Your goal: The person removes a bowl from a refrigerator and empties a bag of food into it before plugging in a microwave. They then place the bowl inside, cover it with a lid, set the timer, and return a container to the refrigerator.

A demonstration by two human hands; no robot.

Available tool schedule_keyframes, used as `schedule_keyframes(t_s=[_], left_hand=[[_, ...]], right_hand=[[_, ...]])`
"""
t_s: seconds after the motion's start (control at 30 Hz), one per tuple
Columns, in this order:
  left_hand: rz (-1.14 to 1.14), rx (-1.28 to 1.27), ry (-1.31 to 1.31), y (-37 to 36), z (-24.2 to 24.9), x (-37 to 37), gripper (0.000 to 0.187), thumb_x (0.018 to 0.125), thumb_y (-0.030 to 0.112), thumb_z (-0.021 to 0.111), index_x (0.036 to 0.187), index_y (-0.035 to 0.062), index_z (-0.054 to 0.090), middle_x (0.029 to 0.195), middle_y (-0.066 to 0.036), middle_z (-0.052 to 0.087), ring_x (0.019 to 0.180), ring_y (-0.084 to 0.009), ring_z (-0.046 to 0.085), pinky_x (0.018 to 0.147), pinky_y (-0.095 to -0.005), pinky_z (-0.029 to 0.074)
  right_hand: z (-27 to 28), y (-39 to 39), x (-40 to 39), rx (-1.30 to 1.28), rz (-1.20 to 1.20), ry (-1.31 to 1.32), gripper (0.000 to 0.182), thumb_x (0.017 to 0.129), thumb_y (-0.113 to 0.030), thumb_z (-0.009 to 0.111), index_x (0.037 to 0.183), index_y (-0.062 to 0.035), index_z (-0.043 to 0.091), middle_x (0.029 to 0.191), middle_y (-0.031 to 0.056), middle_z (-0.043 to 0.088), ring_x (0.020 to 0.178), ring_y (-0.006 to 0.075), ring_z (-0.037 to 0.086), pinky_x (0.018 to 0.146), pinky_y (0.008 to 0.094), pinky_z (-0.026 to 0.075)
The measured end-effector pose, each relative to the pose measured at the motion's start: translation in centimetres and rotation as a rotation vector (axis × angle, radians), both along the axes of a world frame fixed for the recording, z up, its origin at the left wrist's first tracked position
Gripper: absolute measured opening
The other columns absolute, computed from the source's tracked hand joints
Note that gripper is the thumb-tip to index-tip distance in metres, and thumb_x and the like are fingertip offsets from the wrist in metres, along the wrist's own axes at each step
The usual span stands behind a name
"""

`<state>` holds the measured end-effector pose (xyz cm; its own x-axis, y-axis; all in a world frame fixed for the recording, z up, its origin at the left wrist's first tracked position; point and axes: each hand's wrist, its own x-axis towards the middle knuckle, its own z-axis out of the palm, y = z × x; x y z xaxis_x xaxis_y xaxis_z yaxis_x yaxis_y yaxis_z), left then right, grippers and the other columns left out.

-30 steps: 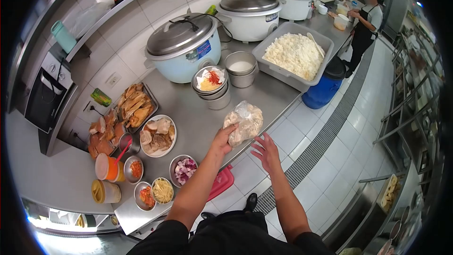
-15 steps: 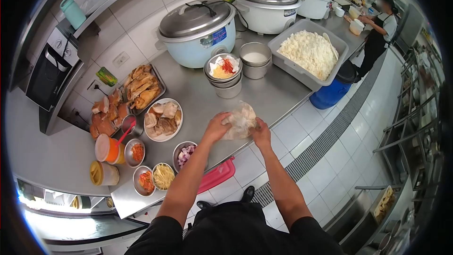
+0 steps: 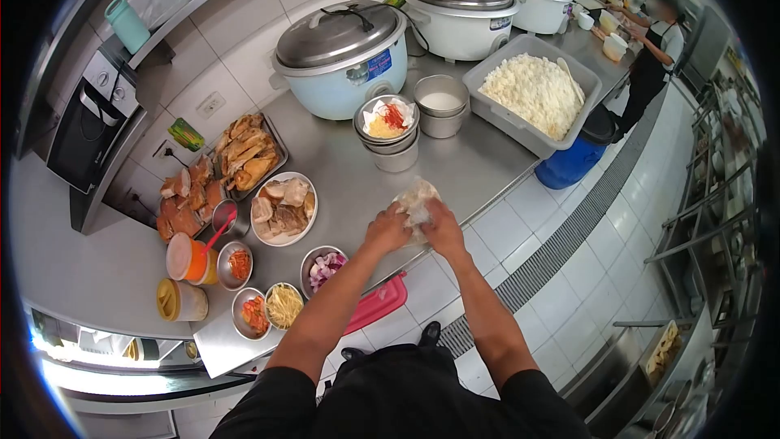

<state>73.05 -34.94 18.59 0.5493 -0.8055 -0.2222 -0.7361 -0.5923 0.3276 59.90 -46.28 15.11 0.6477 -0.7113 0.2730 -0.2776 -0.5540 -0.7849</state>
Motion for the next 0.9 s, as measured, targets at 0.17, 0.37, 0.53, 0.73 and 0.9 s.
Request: schedule_keyframes(t_s=[0.17,0.37,0.53,0.73,0.9], left_hand=[[0.205,-0.31,0.241,0.0,-1.0,2.3,0.037,0.083,0.027,0.066,0.116,0.0109,0.068,0.136,-0.01,0.054,0.119,-0.0338,0.055,0.101,-0.0396,0.045],[0.087,-0.45,-0.048,0.4,-1.8,0.0,0.02,0.082,0.016,0.065,0.1,0.0076,0.071,0.116,-0.008,0.065,0.109,-0.0314,0.058,0.098,-0.039,0.046],[0.063,-0.585,-0.108,0.3,-1.4,-0.1,0.013,0.081,0.01,0.065,0.093,0.007,0.07,0.109,-0.006,0.067,0.102,-0.0314,0.058,0.093,-0.0393,0.046],[0.065,-0.616,0.06,-0.5,-1.4,0.0,0.012,0.081,0.011,0.064,0.091,0.0054,0.069,0.104,-0.006,0.067,0.097,-0.0289,0.061,0.089,-0.0372,0.048],[0.132,-0.73,0.2,-0.8,-1.8,-0.2,0.009,0.081,0.007,0.065,0.089,0.0041,0.069,0.096,-0.009,0.068,0.084,-0.0283,0.064,0.079,-0.0359,0.051]], right_hand=[[1.3,0.6,-0.7,-0.02,0.178,0.333,0.04,0.079,-0.014,0.066,0.117,-0.0045,0.059,0.136,0.0075,0.052,0.118,0.0336,0.053,0.095,0.0404,0.048],[2.3,-1.7,0.2,0.133,0.206,-0.165,0.033,0.079,-0.013,0.062,0.11,-0.0045,0.064,0.12,0.0104,0.06,0.109,0.031,0.058,0.092,0.0395,0.049],[0.4,-2.0,0.9,-0.009,0.297,0.101,0.015,0.084,-0.007,0.061,0.097,-0.0018,0.066,0.114,0.0109,0.061,0.093,0.0248,0.061,0.079,0.0331,0.05],[-1.5,-3.1,0.8,0.468,0.179,-0.414,0.012,0.085,-0.003,0.061,0.096,-0.0008,0.064,0.11,0.0086,0.061,0.081,0.0155,0.056,0.072,0.0249,0.046],[3.0,-1.4,0.6,0.225,0.113,-0.274,0.021,0.081,-0.006,0.062,0.102,-0.0023,0.063,0.109,0.0107,0.061,0.086,0.0261,0.062,0.076,0.0336,0.05]])
